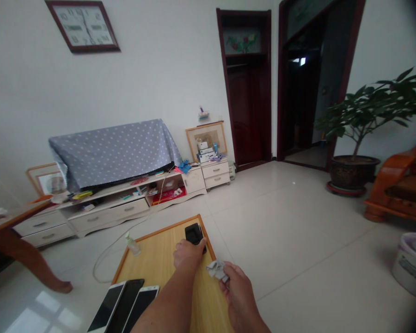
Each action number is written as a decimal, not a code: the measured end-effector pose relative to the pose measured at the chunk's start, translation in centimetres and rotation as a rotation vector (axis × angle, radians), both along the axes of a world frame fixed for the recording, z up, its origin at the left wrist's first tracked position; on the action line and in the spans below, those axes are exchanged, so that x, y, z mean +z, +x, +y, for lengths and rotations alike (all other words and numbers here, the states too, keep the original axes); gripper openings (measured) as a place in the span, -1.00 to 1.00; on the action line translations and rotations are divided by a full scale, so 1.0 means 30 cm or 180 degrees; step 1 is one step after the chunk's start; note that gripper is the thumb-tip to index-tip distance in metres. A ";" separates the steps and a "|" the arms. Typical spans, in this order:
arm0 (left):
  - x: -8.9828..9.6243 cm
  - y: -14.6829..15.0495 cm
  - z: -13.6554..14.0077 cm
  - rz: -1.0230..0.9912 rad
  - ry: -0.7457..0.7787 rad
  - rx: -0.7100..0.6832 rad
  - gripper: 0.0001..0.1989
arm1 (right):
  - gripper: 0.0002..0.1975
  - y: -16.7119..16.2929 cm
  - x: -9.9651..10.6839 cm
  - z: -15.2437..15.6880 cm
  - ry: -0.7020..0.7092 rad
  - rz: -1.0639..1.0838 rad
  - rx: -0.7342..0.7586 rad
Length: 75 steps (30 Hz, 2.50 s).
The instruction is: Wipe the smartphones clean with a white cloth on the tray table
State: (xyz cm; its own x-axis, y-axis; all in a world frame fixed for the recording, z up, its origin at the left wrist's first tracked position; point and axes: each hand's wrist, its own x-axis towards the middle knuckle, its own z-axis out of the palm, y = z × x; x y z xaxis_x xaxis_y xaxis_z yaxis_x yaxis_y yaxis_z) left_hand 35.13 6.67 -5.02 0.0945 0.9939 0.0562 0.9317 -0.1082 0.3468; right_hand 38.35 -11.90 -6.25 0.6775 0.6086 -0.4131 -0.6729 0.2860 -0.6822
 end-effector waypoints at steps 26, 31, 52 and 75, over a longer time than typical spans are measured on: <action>-0.070 0.041 0.025 -0.0380 0.0031 -0.0056 -0.38 | -0.59 0.004 -0.005 0.023 -0.0035 0.0168 0.0133; -0.073 0.046 0.014 -0.0304 0.0133 -0.0162 -0.23 | -0.60 0.001 0.005 0.018 -0.0063 0.0200 0.0136; -0.058 0.060 -0.002 -0.0279 0.0013 -0.0240 -0.30 | -0.62 0.007 0.005 0.023 -0.0020 0.0170 0.0143; -0.087 -0.044 0.077 -0.0663 -0.0078 -0.0138 -0.45 | -0.61 0.004 -0.026 0.032 -0.0061 0.0116 0.0092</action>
State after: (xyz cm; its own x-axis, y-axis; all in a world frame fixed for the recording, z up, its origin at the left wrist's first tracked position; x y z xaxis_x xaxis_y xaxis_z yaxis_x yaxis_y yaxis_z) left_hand 33.82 8.99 -7.64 0.1261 0.9905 0.0549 0.8342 -0.1358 0.5345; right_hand 38.46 -10.95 -7.03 0.6440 0.6195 -0.4489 -0.7052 0.2531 -0.6623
